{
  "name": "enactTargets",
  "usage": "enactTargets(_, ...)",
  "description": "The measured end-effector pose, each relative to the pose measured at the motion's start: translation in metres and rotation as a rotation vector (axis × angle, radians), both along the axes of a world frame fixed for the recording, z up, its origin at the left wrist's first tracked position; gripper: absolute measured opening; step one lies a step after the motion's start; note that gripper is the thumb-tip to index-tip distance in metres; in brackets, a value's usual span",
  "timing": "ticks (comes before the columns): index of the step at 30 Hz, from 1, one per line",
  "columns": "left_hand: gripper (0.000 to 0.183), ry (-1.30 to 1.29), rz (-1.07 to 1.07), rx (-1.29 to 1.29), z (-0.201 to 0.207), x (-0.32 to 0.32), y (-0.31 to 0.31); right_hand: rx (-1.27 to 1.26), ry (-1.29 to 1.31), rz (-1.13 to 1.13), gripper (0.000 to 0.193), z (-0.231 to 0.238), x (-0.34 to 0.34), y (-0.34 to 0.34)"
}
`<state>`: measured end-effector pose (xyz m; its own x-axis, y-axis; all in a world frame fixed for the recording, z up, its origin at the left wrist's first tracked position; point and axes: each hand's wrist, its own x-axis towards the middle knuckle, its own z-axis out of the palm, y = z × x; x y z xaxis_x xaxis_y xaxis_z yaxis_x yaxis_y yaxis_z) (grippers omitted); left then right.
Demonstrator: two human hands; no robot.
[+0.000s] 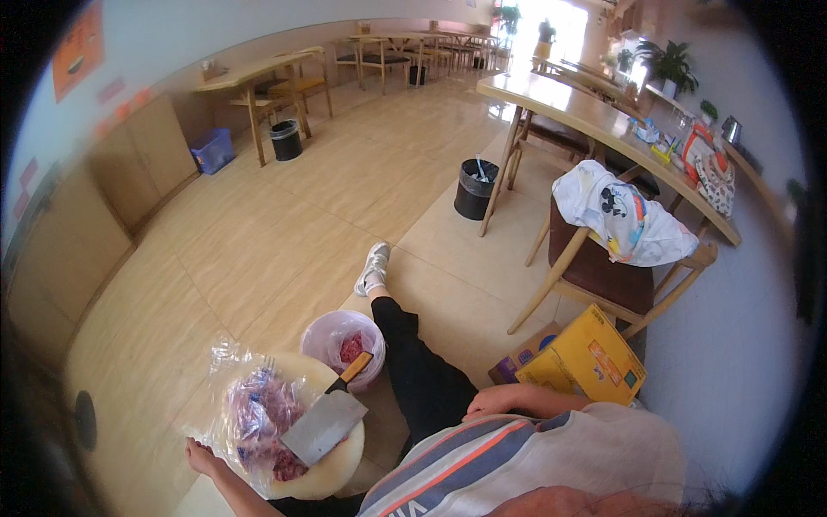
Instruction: The person sits on a low stool and uses a cleaver to cut pieces of raw meat on a round cutting board. They repeatedly slice the meat into smaller pieces and transfer them into a nearby white bowl.
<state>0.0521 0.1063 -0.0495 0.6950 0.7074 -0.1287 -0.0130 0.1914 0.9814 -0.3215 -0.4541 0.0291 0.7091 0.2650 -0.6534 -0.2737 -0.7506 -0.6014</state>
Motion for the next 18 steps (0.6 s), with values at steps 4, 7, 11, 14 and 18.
enactTargets(4, 0.021, -0.010, -0.017, -0.050, 0.007, -0.002, 0.013, 0.040, 0.101, -0.138, 0.052, 0.000, 0.007, 0.006)
enactTargets(7, 0.023, -0.011, -0.024, -0.093, 0.002, -0.003, 0.016, -0.042, -0.146, 0.149, 0.046, -0.055, 0.014, -0.004)
enactTargets(11, 0.023, -0.041, -0.002, -0.149, 0.005, -0.005, 0.025, 0.030, -0.122, 0.146, 0.031, -0.040, 0.011, 0.016)
enactTargets(14, 0.023, -0.027, -0.037, -0.161, 0.002, -0.003, 0.020, 0.029, -0.097, 0.195, 0.030, -0.052, 0.019, 0.013)
enactTargets(18, 0.024, -0.052, -0.005, -0.151, 0.004, -0.005, 0.025, 0.078, -0.030, 0.279, 0.032, -0.060, 0.033, 0.017)
